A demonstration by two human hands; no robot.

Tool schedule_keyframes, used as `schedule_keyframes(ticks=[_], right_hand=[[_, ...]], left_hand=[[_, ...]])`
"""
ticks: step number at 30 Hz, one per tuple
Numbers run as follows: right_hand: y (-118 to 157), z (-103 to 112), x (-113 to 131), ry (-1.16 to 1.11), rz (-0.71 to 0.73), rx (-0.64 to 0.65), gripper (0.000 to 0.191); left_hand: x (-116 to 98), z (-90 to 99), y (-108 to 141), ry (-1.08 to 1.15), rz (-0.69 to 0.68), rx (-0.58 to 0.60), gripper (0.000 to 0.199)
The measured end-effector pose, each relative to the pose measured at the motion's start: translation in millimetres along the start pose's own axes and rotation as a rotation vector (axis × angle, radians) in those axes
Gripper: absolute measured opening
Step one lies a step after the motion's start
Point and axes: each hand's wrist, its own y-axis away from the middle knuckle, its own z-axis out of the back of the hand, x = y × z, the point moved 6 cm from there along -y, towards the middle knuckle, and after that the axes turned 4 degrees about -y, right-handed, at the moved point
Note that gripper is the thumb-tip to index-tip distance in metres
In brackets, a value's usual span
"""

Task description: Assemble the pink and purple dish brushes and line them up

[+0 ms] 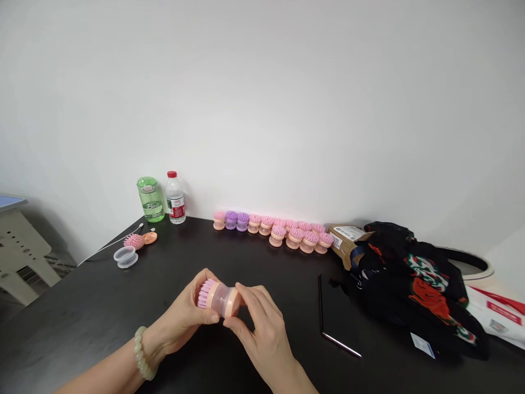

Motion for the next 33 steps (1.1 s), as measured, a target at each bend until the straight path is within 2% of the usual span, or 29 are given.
schedule_keyframes(ticks=[6,9,12,17,20,23,28,30,33], right_hand=[[2.9,-12.2,-15.5,-0.153,-0.346,0.104,0.022],[5.1,-20.8,-22.6,-0.277,-0.528,0.179,0.027],[6.7,-26.8,-27.4,-0.383,-0.632,0.195,0.033],[14.0,-33.8,-39.3,-0.491,-0.721,0.16,0.038],[16.1,-34.7,-46.0,-0.497,-0.671,0.113,0.043],[14.8,-35.2,-47.8,-0.51,-0.613,0.102,0.04],[9.0,-28.1,-38.1,-0.394,-0.554,0.079,0.037],[10.1,-30.7,-35.6,-0.385,-0.61,0.123,0.04],[19.0,-42.4,-39.7,-0.599,-0.82,0.163,0.053]], left_hand=[[-2.9,4.0,-1.4,-0.217,-0.121,0.0,0.054],[-5.4,4.2,-1.4,-0.32,-0.196,-0.007,0.052],[-4.8,5.5,-1.2,-0.372,-0.209,-0.03,0.049],[-1.3,12.2,-3.0,-0.374,-0.167,-0.117,0.049],[0.0,15.1,-5.3,-0.315,-0.159,-0.136,0.05],[1.0,14.6,-6.9,-0.268,-0.155,-0.112,0.051],[0.1,11.6,-5.9,-0.251,-0.138,-0.071,0.05],[-2.5,8.6,-4.4,-0.275,-0.153,-0.025,0.049],[-8.4,5.1,-1.9,-0.349,-0.215,0.014,0.046]])
